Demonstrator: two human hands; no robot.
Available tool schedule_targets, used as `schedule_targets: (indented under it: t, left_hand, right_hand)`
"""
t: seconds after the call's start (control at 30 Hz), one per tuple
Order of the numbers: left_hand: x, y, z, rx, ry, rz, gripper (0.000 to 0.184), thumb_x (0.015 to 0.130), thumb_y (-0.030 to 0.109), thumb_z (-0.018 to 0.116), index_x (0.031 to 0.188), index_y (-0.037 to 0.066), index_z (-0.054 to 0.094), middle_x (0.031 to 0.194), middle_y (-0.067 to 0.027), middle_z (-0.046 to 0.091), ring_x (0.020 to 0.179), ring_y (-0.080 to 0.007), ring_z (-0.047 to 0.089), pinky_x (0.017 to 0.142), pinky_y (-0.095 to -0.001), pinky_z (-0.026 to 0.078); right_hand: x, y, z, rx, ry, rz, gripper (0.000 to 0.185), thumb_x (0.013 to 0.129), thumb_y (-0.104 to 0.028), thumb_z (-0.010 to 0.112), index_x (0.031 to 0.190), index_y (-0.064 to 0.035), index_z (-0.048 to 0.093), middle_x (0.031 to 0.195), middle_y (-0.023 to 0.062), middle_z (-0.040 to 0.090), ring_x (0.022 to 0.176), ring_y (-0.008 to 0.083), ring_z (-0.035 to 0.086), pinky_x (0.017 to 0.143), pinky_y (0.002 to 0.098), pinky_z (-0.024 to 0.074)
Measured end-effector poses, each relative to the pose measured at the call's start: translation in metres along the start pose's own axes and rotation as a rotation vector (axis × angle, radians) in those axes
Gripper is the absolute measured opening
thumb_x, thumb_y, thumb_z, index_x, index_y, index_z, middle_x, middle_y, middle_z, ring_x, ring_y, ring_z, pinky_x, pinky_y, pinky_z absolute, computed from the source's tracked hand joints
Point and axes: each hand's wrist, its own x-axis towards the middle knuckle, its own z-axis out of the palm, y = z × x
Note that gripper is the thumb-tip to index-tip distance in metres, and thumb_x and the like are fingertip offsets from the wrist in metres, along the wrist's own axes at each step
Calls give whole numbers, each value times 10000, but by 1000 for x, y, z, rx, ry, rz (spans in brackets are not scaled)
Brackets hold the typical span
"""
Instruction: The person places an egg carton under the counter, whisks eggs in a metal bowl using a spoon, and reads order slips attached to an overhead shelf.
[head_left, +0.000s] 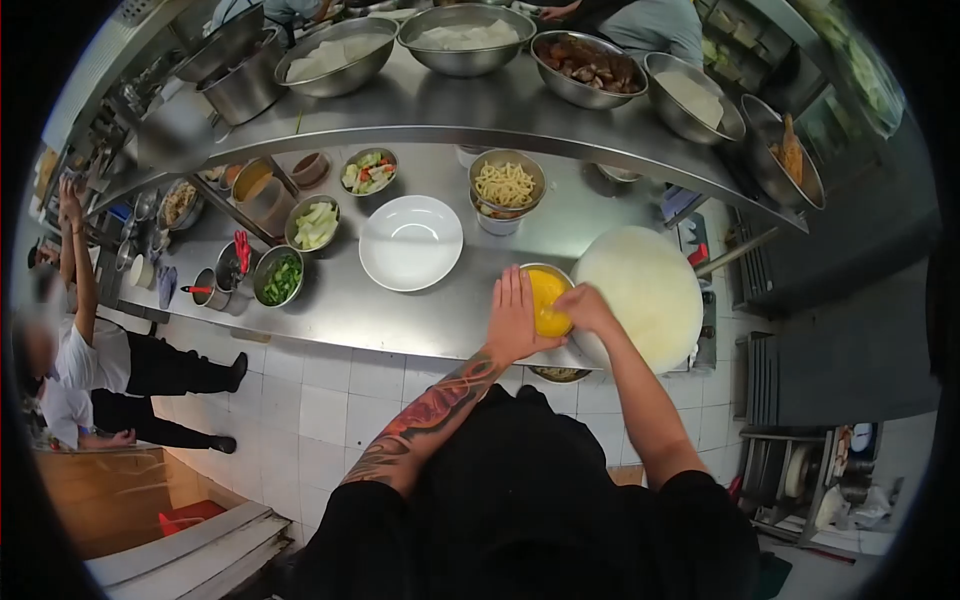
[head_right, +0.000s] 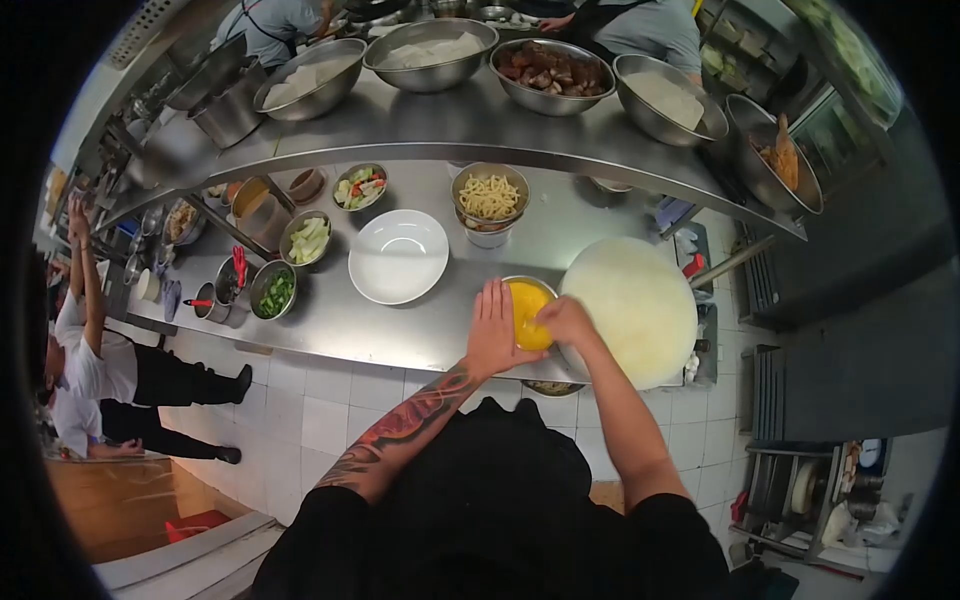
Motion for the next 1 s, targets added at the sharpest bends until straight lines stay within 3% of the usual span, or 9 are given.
schedule_targets:
  t: [0.07, 0.13, 0.17, 0.33, 0.4, 0.47, 0.73, 0.8, 1.0]
  left_hand:
    - [8, -1, 0, -4, 14, -6, 1386, 592, 780, 715, 1435, -193, 203, 1493, -367, 258, 1418, -489, 231, 1172, -561, 176]
    - [2, -1, 0, -35, 19, -4, 1376, 602, 773, 716, 1435, -194, 204, 1498, -366, 253, 1424, -488, 223, 1173, -556, 175]
    - [1, -2, -1, -39, 17, -4, 1376, 602, 773, 716, 1435, -194, 204, 1498, -366, 253, 1424, -488, 223, 1173, -556, 175]
    - [2, 0, -3, -42, -15, -23, 1370, 591, 715, 764, 1446, -185, 185, 1523, -357, 219, 1441, -493, 185, 1180, -543, 165]
    - [5, 1, -3, -54, 13, -19, 1367, 588, 709, 768, 1445, -185, 189, 1522, -357, 223, 1440, -493, 186, 1179, -544, 167]
    - [-3, 1, -5, -54, 9, -7, 1365, 585, 704, 772, 1444, -185, 193, 1521, -358, 226, 1440, -494, 186, 1179, -545, 168]
    - [3, 1, -7, -58, -2, -30, 1321, 589, 682, 780, 1423, -192, 246, 1507, -372, 242, 1435, -494, 201, 1171, -549, 180]
    - [1, 3, -8, -70, 4, -36, 1320, 590, 687, 777, 1423, -190, 249, 1506, -374, 244, 1434, -496, 199, 1170, -552, 180]
    - [0, 4, -6, -26, 13, -28, 1334, 586, 735, 753, 1413, -190, 264, 1510, -365, 251, 1427, -493, 220, 1171, -549, 184]
  right_hand:
    - [11, 2, -5, 151, 127, 83, 145, 780, -180, 677, 746, -45, 718, 612, 151, 623, 590, 222, 660, 571, 360, 491]
    - [1, -9, 2, -112, -330, -68, 141, 771, -219, 676, 732, -95, 732, 728, 154, 688, 662, 309, 683, 657, 368, 550]
    - [1, 4, -3, 284, -133, 1, 164, 766, -223, 665, 698, -76, 695, 710, 170, 657, 672, 332, 665, 664, 382, 546]
    - [-10, -1, 1, -13, -244, -85, 188, 807, -186, 635, 707, -30, 666, 665, 181, 621, 624, 274, 667, 608, 402, 506]
    - [0, 6, -5, 47, 144, 78, 169, 808, -182, 636, 741, -38, 694, 679, 186, 641, 616, 270, 668, 613, 384, 514]
    - [-9, -2, -5, -240, -95, 95, 149, 799, -166, 656, 794, -40, 736, 703, 165, 684, 638, 246, 684, 639, 345, 531]
    - [1, 2, -19, 380, 4, 81, 145, 788, -159, 711, 830, -30, 764, 738, 124, 727, 668, 185, 686, 684, 319, 551]
    - [-11, -7, -9, -150, -296, 2, 166, 783, -191, 697, 833, -44, 756, 743, 141, 712, 654, 229, 680, 666, 337, 542]
    - [-11, 20, 3, 47, 49, 73, 162, 783, -178, 680, 843, -42, 746, 760, 147, 708, 655, 233, 678, 661, 337, 533]
